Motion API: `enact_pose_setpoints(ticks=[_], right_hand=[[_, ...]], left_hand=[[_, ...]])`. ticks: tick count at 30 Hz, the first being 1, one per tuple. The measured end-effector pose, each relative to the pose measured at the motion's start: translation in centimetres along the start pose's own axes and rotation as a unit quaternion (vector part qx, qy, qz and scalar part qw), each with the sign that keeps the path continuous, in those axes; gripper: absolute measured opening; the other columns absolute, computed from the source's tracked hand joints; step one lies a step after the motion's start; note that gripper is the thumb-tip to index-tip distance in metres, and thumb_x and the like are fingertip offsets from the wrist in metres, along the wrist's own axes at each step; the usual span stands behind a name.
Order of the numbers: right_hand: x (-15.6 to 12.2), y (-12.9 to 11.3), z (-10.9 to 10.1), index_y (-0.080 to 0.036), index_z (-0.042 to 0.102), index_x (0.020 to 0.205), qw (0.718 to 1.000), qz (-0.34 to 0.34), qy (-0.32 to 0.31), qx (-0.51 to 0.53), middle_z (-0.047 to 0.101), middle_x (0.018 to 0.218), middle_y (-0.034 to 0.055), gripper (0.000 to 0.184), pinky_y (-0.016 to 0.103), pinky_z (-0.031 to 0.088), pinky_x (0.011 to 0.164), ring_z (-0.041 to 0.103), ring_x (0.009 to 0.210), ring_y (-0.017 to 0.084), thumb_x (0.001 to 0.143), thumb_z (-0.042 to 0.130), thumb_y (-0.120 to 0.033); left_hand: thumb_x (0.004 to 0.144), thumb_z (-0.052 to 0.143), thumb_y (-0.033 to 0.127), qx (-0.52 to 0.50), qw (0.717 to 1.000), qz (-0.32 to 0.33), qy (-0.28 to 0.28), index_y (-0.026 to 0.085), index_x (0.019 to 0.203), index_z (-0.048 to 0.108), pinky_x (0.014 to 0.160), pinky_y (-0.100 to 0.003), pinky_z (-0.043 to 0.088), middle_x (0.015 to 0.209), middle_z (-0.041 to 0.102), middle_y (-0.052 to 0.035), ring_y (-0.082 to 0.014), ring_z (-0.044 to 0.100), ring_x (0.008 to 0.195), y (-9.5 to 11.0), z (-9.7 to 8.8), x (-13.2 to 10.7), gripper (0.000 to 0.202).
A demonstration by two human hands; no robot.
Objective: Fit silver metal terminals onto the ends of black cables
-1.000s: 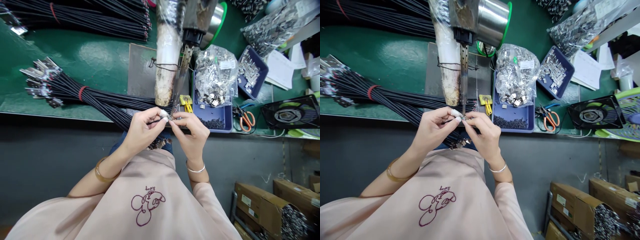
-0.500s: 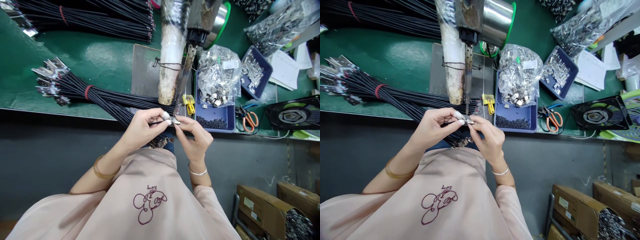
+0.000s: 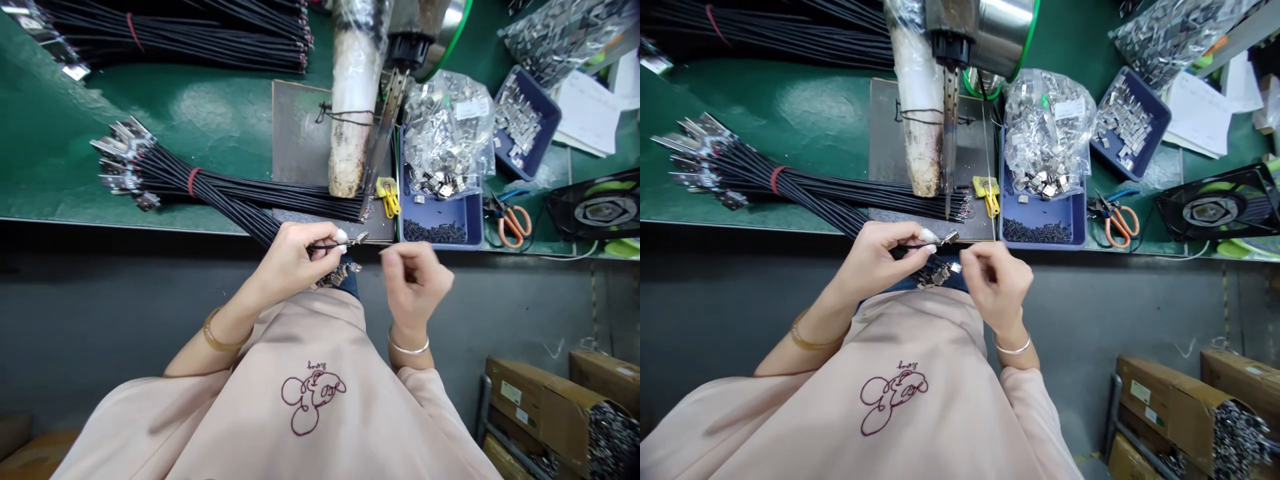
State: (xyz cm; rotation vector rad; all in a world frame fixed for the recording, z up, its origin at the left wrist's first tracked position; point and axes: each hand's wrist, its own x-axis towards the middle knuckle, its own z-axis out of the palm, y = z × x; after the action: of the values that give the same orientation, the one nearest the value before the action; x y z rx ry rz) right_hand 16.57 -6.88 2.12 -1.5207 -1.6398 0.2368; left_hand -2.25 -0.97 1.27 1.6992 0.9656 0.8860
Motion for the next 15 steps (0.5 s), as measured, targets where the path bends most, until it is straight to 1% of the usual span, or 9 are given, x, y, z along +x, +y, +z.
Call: enact_pose_setpoints(ticks=[2,3,6,9,11,13,14,15], right_hand=[[-0.1,-0.4,0.5,-0.023,0.065,0.087,0.997,-0.016,-0.058,-0.041,0.047,0.053,-0.0097,0.013,0.022,0.034,0.047,0.041,0.044,0.005,0.091,0.068,-0.034],[-0.1,-0.4,0.9,-0.022,0.066,0.088,0.996,-0.021,-0.069,-0.056,0.046,0.053,-0.0101,0.014,0.021,0.035,0.049,0.041,0.045,0.005,0.091,0.068,-0.035],[0.1,-0.2,2.1,-0.020,0.064,0.086,0.995,-0.028,-0.057,-0.074,0.045,0.054,-0.0098,0.014,0.020,0.036,0.053,0.043,0.047,0.005,0.093,0.064,-0.032],[0.2,0.1,2.6,-0.019,0.061,0.081,0.996,-0.033,-0.062,-0.054,0.044,0.055,-0.0093,0.014,0.020,0.034,0.053,0.042,0.047,0.005,0.094,0.059,-0.024],[0.1,0.1,2.2,-0.019,0.059,0.078,0.996,-0.036,-0.079,-0.012,0.044,0.055,-0.0094,0.016,0.020,0.032,0.050,0.039,0.045,0.004,0.094,0.058,-0.020],[0.1,0.2,1.4,-0.020,0.060,0.077,0.994,-0.025,-0.096,0.040,0.045,0.055,-0.0096,0.017,0.020,0.031,0.047,0.036,0.043,0.004,0.094,0.057,-0.022],[0.2,0.4,0.8,-0.021,0.061,0.078,0.994,-0.012,-0.091,0.056,0.045,0.055,-0.0095,0.018,0.021,0.030,0.045,0.035,0.042,0.005,0.095,0.057,-0.025],[0.5,0.7,0.2,-0.021,0.062,0.080,0.996,0.007,-0.072,0.058,0.045,0.055,-0.0091,0.019,0.022,0.029,0.044,0.034,0.042,0.005,0.096,0.056,-0.029]], left_hand=[[0.081,0.063,0.014,0.018,1.000,0.011,0.005,0.014,0.077,0.067,0.052,-0.021,0.034,0.059,0.051,0.0043,-0.0074,0.040,0.053,0.0,0.3,0.0,0.006],[0.081,0.063,0.013,0.027,0.999,0.019,0.004,0.014,0.076,0.067,0.052,-0.021,0.033,0.058,0.050,0.0050,-0.0072,0.039,0.053,-0.1,0.4,0.1,0.006],[0.082,0.062,0.013,0.060,0.997,0.045,-0.001,0.015,0.074,0.066,0.053,-0.022,0.034,0.059,0.052,0.0041,-0.0078,0.041,0.053,-0.3,0.5,0.1,0.009],[0.085,0.062,0.015,0.074,0.995,0.061,-0.001,0.015,0.076,0.068,0.055,-0.023,0.035,0.062,0.057,0.0024,-0.0086,0.043,0.054,-0.7,0.5,0.1,0.011],[0.088,0.063,0.018,0.059,0.996,0.063,-0.004,0.015,0.081,0.070,0.057,-0.023,0.037,0.065,0.060,0.0016,-0.0088,0.045,0.056,-0.8,0.4,0.0,0.011],[0.090,0.064,0.021,0.028,0.998,0.054,-0.013,0.014,0.085,0.072,0.059,-0.022,0.040,0.070,0.065,-0.0001,-0.0092,0.050,0.059,-0.9,0.1,0.0,0.012],[0.091,0.064,0.023,0.012,0.999,0.045,-0.020,0.014,0.085,0.072,0.059,-0.022,0.041,0.071,0.067,-0.0010,-0.0096,0.052,0.060,-0.9,0.0,0.0,0.013],[0.091,0.064,0.023,-0.005,0.999,0.035,-0.029,0.014,0.082,0.072,0.059,-0.022,0.042,0.071,0.068,-0.0015,-0.0099,0.054,0.061,-1.0,-0.2,0.0,0.015]])
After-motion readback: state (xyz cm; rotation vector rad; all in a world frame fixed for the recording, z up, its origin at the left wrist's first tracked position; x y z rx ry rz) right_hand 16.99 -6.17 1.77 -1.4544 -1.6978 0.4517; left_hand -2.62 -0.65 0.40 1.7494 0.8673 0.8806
